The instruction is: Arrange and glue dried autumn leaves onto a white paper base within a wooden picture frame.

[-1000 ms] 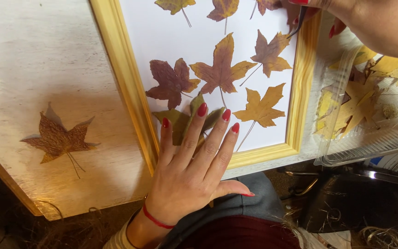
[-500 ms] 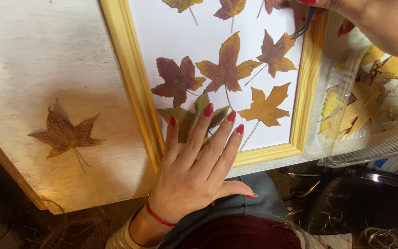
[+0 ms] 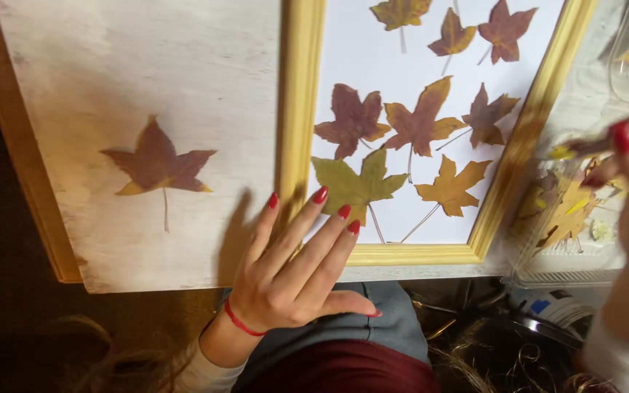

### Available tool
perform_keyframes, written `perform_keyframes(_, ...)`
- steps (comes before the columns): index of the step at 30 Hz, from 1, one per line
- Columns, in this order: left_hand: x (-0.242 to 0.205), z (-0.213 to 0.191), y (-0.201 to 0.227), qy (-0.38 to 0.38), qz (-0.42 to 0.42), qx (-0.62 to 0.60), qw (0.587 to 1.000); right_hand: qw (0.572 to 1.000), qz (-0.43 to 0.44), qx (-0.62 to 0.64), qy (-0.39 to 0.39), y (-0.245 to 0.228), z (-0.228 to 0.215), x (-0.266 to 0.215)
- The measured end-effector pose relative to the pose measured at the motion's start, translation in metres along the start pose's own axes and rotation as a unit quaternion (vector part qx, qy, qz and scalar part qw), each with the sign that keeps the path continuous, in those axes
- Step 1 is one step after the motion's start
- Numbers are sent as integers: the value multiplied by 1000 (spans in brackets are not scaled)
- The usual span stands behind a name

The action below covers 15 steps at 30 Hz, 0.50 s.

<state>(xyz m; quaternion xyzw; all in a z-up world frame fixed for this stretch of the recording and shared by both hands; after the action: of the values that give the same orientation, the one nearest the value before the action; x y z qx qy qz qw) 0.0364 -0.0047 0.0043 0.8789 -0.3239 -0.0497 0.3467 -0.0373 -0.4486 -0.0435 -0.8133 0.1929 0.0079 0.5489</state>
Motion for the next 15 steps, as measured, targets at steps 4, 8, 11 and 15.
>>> perform_keyframes(4,8,-6,-6,3,-30,17,999,987,-57,94,118,-87,87,-69)
perform_keyframes(8,18,0,-7,-42,-59,31,997,974,-105,72,187,-108,135,-93)
perform_keyframes(11,22,14,-5,-87,-61,67,992,962,-153,135,179,-108,160,-123)
perform_keyframes(15,30,26,-8,-110,-72,122,984,971,-100,175,130,-90,182,-154)
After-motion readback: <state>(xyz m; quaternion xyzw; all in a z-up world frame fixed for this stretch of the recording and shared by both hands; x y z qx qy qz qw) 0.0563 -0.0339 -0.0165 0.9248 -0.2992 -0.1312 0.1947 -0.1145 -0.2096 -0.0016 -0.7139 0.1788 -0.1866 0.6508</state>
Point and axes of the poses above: each hand's wrist, its own x-axis towards the middle knuckle, its own z-axis out of the palm, y = z × x, the point moved 7 cm from there along x, towards the middle knuckle, and after that the axes turned 9 degrees about -z, right-handed, at the moved point
